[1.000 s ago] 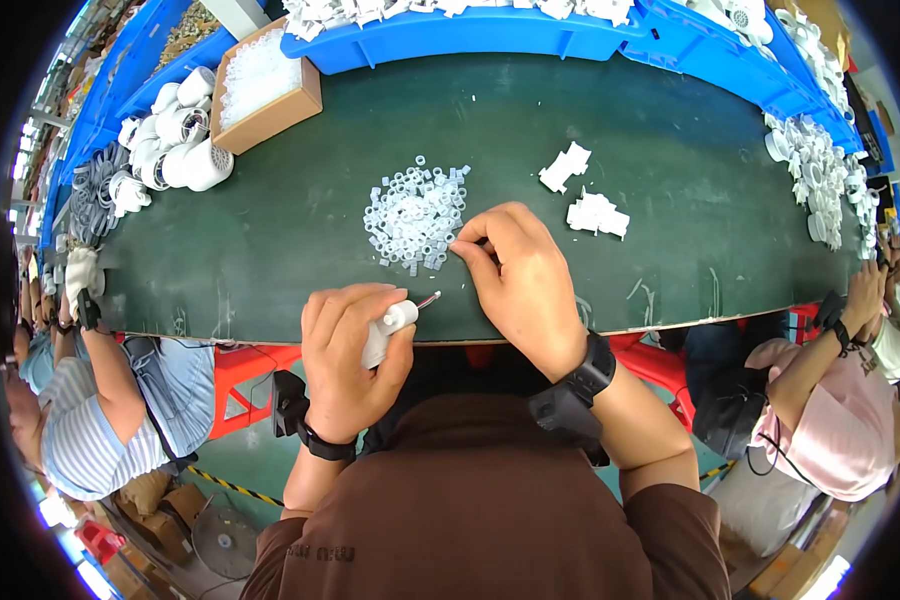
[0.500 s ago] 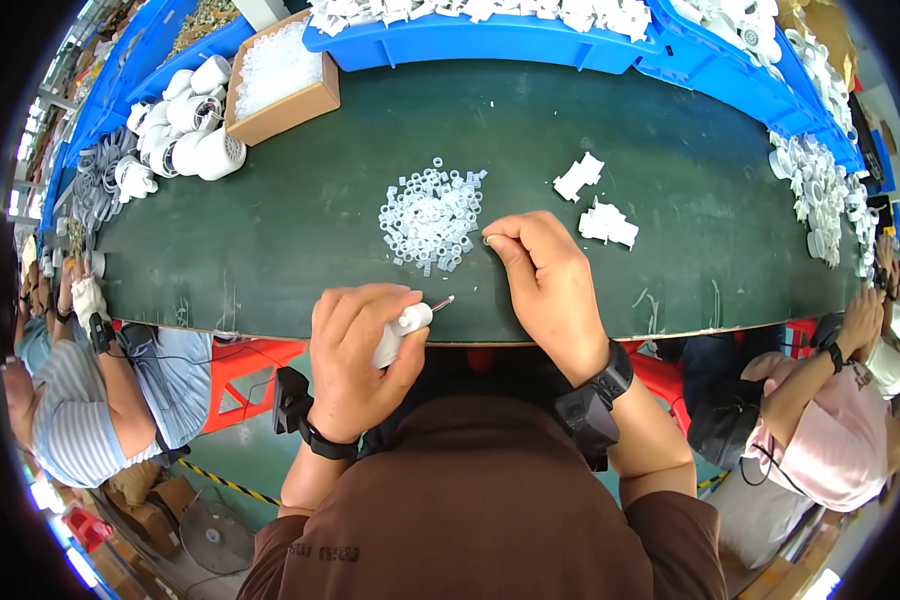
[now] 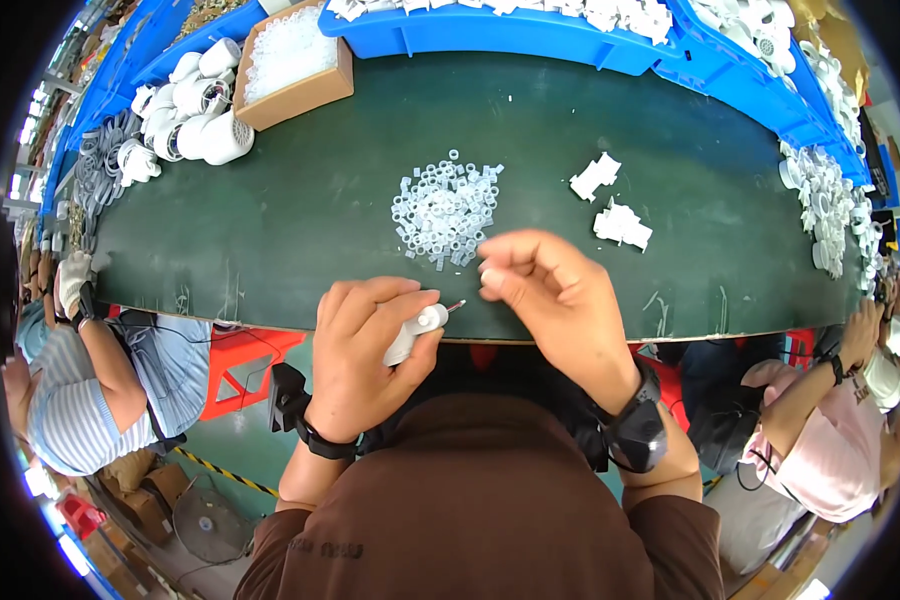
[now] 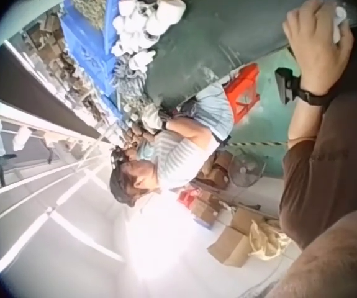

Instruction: The person assembles camera components by hand, picking up a white housing and a small plastic ring. They fit the ring onto the housing, insert a wire through the assembly, and then press a white cap onto the unit before setting it aside.

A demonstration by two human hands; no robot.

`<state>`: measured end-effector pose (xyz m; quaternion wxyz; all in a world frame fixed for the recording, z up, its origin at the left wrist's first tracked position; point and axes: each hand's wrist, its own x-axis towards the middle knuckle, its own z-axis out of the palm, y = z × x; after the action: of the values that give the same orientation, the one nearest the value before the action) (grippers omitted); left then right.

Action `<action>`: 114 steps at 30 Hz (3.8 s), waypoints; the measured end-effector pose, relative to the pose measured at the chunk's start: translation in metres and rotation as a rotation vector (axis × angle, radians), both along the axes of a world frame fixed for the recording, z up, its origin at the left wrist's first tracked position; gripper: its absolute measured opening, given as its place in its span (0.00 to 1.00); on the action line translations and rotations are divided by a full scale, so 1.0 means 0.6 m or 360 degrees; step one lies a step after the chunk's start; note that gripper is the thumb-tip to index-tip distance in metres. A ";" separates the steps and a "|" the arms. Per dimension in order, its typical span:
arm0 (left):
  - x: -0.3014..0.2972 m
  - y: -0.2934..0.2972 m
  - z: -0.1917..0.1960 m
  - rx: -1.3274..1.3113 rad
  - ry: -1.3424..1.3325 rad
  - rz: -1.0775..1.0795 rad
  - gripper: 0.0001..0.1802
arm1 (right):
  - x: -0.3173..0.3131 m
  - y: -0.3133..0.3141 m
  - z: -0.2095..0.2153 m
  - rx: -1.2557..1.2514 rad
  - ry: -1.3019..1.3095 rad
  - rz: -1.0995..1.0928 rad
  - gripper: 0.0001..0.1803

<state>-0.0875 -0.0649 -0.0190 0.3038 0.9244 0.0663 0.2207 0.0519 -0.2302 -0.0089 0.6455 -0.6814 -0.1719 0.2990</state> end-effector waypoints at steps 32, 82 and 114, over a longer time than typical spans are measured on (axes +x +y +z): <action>0.007 0.000 -0.032 -0.0044 -0.0374 0.0023 0.18 | -0.048 0.029 -0.021 0.0300 0.0427 0.0283 0.08; 0.044 -0.010 -0.040 0.0288 -0.0156 0.0374 0.15 | 0.057 -0.121 -0.042 -0.0634 -0.1428 -0.0501 0.26; 0.044 -0.019 -0.054 0.0336 -0.0226 0.0474 0.12 | 0.068 -0.102 -0.042 -0.0660 -0.1527 -0.0458 0.19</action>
<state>-0.0610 -0.0765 -0.0514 0.1731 0.9133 0.1572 0.3336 0.0924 -0.2914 -0.0341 0.3810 -0.8712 -0.2895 -0.1095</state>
